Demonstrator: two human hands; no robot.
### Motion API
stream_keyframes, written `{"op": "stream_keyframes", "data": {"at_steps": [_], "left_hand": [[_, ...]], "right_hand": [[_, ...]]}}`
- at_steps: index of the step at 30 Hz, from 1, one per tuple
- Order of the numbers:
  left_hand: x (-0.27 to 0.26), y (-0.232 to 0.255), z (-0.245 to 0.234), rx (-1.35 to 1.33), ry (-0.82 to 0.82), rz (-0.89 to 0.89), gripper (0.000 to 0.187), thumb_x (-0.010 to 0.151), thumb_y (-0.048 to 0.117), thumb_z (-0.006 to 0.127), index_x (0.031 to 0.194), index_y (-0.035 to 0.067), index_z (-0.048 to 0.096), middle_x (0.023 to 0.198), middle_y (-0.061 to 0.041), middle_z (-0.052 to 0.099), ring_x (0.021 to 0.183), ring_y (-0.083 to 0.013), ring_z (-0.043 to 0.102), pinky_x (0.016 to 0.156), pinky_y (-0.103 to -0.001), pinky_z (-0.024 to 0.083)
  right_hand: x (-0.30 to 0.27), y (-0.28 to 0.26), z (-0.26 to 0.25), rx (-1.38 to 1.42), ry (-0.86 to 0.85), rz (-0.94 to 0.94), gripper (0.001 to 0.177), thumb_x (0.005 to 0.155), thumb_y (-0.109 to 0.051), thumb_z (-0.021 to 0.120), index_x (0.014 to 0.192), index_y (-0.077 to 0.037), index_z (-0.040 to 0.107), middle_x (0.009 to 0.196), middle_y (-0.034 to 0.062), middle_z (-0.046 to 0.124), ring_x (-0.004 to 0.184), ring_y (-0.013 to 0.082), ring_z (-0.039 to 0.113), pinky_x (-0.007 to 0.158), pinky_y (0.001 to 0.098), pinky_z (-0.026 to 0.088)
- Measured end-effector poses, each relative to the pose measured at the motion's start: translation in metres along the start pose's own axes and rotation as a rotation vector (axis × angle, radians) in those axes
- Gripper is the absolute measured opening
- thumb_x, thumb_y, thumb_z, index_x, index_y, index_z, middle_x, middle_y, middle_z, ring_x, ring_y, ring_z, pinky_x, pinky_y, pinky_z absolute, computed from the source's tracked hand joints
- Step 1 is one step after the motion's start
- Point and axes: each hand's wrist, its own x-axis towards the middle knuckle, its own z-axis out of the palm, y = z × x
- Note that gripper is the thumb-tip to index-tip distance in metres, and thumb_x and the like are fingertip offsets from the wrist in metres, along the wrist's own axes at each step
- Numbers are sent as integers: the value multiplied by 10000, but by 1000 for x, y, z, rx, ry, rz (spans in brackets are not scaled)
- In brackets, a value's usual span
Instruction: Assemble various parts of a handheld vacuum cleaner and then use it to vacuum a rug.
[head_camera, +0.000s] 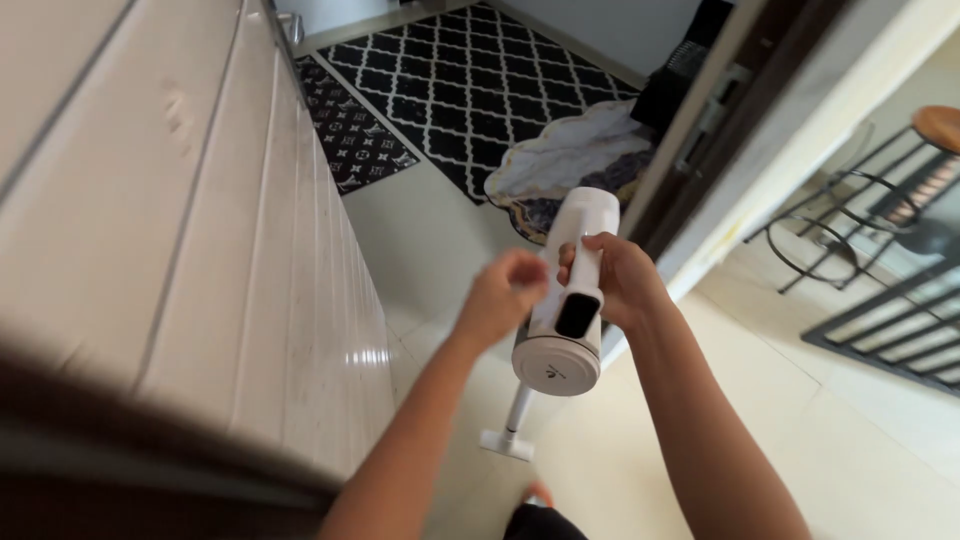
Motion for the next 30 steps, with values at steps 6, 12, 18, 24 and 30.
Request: {"op": "stream_keyframes", "data": {"at_steps": [6, 12, 18, 24, 30], "left_hand": [[110, -2, -59, 138, 201, 180, 420, 754, 59, 711, 1164, 81, 623, 1130, -97, 693, 1101, -220, 656, 989, -358, 518], [203, -20, -85, 977, 239, 492, 661, 518, 167, 800, 1161, 79, 671, 1311, -199, 631, 1292, -443, 527, 1069, -578, 326], [254, -23, -115, 841, -319, -269, 443, 644, 279, 814, 1042, 89, 774, 1006, -144, 761, 1034, -296, 714, 995, -452, 466], [330, -137, -135, 248, -182, -494, 523, 565, 304, 816, 951, -46, 778, 871, -175, 790, 749, -264, 774, 700, -349, 598], [397, -187, -139, 274, -21, -572, 478, 569, 277, 810, 909, -58, 797, 849, -188, 780, 749, -276, 773, 732, -361, 600]], "right_hand": [[113, -28, -2, -277, -157, 125, 249, 933, -123, 588, 1069, 85, 583, 802, 107, 654, 686, 222, 669, 665, 352, 596], [215, -76, 42, -881, -432, 154, 278, 821, -72, 724, 1065, 28, 635, 778, 101, 674, 647, 181, 651, 596, 339, 564], [296, -94, 95, -1896, -882, 2, 505, 683, -80, 804, 1172, -47, 684, 875, 125, 763, 753, 215, 716, 685, 344, 574], [387, -93, 104, -2146, -742, -123, 647, 640, -83, 825, 1257, -238, 708, 953, 108, 760, 888, 285, 723, 797, 396, 568], [425, -83, 77, -1731, -207, -1507, 642, 517, -220, 845, 1128, -251, 651, 1095, 120, 756, 1038, 334, 717, 879, 466, 536]]}}
